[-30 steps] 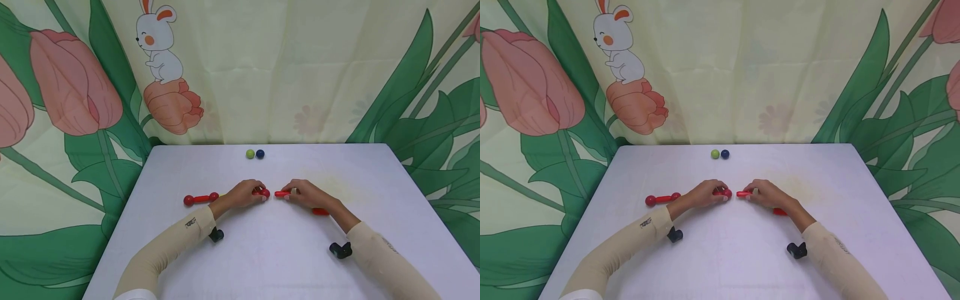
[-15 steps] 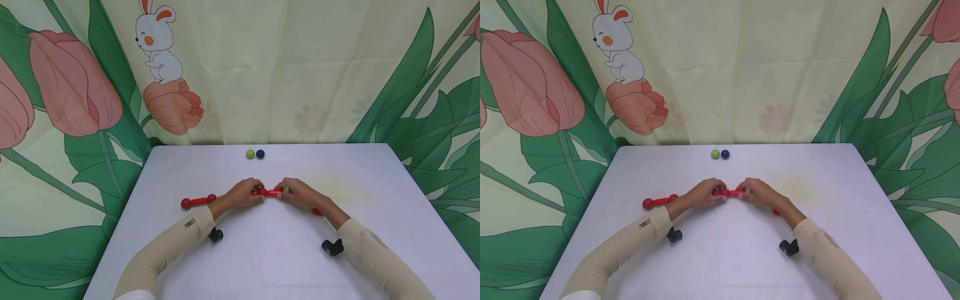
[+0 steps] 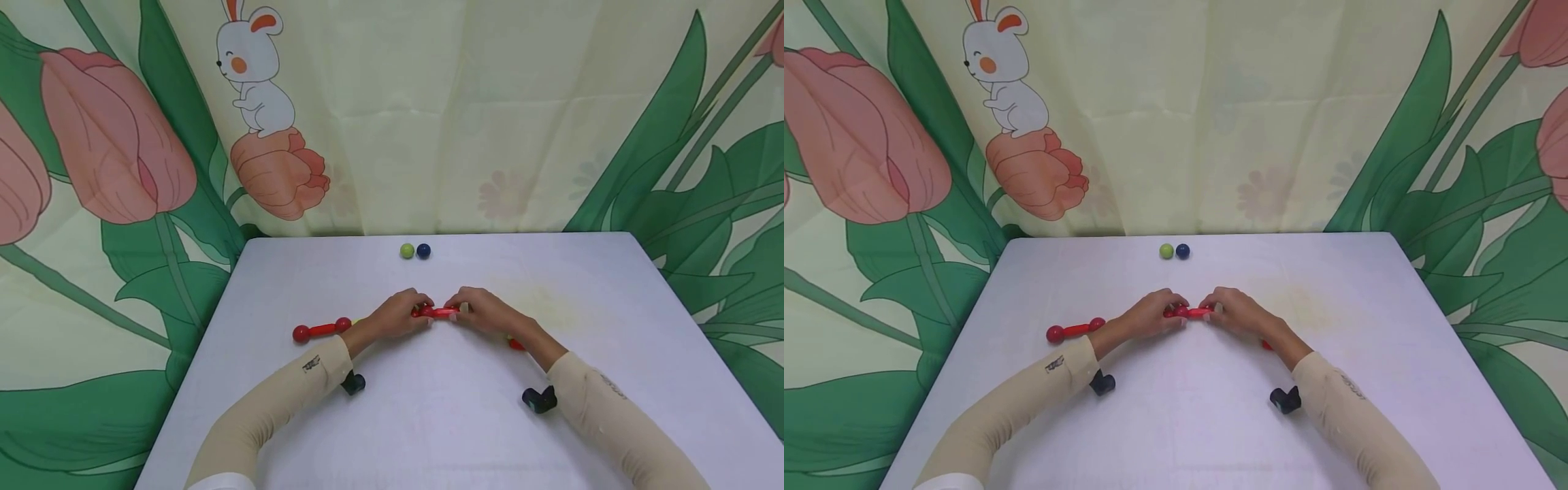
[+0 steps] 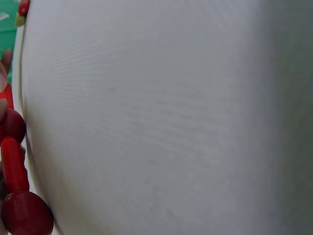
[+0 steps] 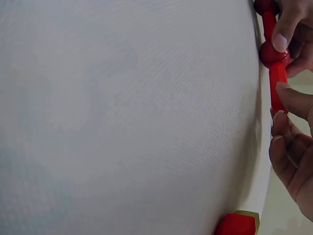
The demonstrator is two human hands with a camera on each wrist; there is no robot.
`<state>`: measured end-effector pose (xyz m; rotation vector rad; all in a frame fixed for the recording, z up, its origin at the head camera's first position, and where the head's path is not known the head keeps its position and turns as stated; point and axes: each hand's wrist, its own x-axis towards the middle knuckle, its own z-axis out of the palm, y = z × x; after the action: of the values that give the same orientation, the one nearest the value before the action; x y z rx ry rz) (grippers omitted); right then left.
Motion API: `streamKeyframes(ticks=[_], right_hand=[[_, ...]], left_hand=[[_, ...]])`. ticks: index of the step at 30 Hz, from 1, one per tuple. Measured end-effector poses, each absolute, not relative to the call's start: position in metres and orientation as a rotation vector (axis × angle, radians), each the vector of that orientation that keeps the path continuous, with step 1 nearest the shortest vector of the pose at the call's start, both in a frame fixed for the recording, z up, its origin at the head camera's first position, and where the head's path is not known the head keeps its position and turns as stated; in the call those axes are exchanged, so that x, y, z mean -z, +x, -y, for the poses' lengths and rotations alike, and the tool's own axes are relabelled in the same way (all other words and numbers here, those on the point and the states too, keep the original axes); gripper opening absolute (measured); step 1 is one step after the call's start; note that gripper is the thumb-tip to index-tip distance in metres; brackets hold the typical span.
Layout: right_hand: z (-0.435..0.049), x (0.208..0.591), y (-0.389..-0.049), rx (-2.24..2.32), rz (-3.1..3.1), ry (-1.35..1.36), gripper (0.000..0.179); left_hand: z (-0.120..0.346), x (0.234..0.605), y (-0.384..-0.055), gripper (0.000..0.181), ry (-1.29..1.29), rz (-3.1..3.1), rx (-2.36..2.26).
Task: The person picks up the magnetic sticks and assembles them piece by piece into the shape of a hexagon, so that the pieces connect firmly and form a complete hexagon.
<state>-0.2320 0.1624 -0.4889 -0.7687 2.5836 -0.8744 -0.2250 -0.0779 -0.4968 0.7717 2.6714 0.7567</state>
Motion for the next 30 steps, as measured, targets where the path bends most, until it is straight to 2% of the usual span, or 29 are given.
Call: streamKeyframes(ticks=[21, 30], right_hand=[[-0.156, 0.488, -0.238, 0.846, -2.592, -0.789, 0.027], [-0.156, 0.470, -0.261, 0.840, -2.541, -0.709, 0.031]], left_hand=[[0.082, 0.498, -0.225, 0.038, 0.777, -2.678, -0.752], [0.084, 0.497, -0.225, 0.039, 0.772, -2.671, -0.730]])
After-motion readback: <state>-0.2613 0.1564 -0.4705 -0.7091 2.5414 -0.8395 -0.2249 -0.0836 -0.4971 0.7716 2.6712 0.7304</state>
